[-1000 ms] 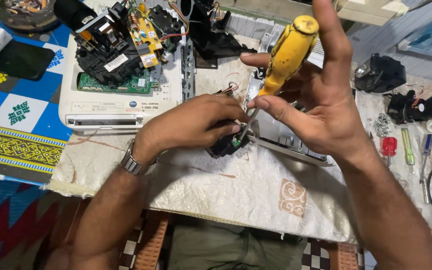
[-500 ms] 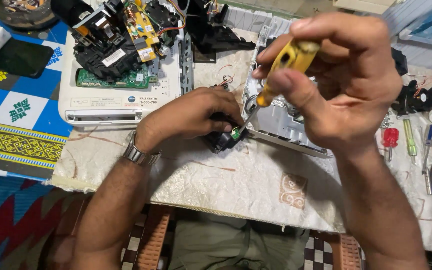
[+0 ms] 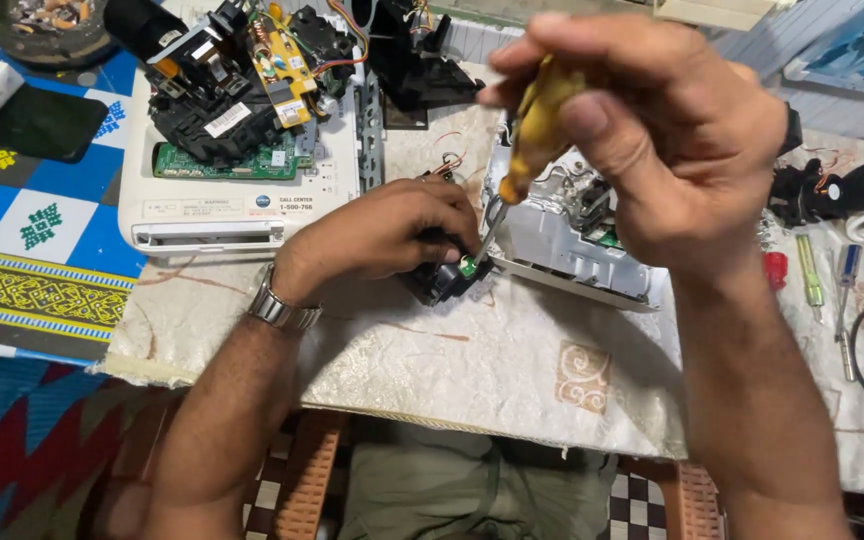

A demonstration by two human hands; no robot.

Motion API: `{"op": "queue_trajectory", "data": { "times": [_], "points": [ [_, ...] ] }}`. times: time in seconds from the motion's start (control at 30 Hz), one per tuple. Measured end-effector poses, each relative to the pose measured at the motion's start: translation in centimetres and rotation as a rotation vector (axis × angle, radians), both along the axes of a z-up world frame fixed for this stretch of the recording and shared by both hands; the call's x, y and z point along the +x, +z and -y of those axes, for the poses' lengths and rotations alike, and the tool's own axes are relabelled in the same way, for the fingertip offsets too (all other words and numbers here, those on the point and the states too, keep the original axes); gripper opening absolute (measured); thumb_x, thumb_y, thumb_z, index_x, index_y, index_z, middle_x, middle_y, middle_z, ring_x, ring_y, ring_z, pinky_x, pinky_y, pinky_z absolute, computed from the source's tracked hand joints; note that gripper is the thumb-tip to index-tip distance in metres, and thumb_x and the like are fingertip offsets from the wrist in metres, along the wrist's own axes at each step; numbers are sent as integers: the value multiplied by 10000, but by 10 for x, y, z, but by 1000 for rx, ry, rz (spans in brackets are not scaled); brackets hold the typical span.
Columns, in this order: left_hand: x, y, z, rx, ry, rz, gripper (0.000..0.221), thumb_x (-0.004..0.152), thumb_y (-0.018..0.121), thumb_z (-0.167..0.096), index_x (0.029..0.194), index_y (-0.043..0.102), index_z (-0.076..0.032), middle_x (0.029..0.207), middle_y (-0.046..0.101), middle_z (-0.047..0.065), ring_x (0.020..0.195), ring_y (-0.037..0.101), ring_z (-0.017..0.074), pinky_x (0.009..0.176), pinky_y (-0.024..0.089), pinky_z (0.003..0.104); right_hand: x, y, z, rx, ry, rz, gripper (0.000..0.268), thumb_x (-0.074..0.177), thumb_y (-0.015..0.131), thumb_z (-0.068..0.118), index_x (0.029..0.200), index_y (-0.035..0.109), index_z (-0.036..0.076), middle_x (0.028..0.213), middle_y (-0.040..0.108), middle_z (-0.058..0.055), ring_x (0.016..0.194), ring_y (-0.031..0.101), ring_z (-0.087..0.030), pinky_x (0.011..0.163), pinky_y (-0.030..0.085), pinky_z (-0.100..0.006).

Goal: Disassembling the internal components of a projector, including removing the fan, optical engine, and disconnecting wiring.

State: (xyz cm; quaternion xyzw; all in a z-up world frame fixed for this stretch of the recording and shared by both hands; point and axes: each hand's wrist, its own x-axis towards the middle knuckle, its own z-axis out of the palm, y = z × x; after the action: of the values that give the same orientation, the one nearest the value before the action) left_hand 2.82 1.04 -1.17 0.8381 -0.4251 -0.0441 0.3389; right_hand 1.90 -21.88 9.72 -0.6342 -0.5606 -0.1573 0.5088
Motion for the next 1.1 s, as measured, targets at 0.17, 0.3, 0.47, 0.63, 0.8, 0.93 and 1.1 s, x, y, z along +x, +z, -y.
{"op": "queue_trajectory", "data": {
  "times": [0.17,0.3,0.47,0.63,0.8,0.93,1.1],
  "points": [
    [-4,6,0,33,-7,14,214,892,703,-130,1094,757,-180,1212,691,28,1279,562,278,1088,380,425,4,-7,-10,97,-10,-15,233,1033,594,163,1139,569,-42,1142,612,-217,980,661,-305,871,600,-365],
    [-4,4,-1,15,-11,-7,258,874,648,-87,1098,748,-168,1284,683,75,1434,455,340,1158,314,453,-8,1,-8,107,-179,-22,179,1032,751,-60,1148,628,-118,1148,630,-261,978,704,-301,811,629,-303],
    [-5,7,2,-13,-29,11,227,838,680,-147,1054,748,-131,1156,688,46,1097,638,251,998,434,394,-5,2,-8,86,-3,-105,232,1071,484,49,1235,527,-110,1248,634,-316,1190,731,-451,1070,685,-490],
    [-8,10,3,59,26,-43,231,872,714,-202,1097,743,-163,1273,674,55,1251,576,286,1070,373,442,7,-5,-3,132,-174,22,324,982,721,335,1110,702,38,1014,583,-85,1101,490,-232,1001,391,-355],
    [-4,5,3,23,-5,-26,197,865,722,-185,1057,736,-146,1189,680,58,1155,613,274,1038,398,426,-12,16,-11,35,-34,-128,269,1130,447,62,1244,522,-170,1251,620,-368,1206,721,-497,1106,707,-532],
    [-6,9,5,-16,-55,0,157,888,667,-171,1029,711,-116,1150,689,79,1106,619,283,995,415,422,9,-4,-9,108,-18,-113,436,972,710,270,1217,554,-55,1276,574,-216,1207,618,-293,1042,594,-363],
    [-16,20,7,-108,-47,25,196,988,581,-207,1100,655,-64,1167,652,122,1095,613,311,971,439,446,-9,7,-11,54,-68,-150,282,1107,561,29,1327,526,-144,1249,633,-318,1168,744,-441,1071,685,-458]
  ]
}}
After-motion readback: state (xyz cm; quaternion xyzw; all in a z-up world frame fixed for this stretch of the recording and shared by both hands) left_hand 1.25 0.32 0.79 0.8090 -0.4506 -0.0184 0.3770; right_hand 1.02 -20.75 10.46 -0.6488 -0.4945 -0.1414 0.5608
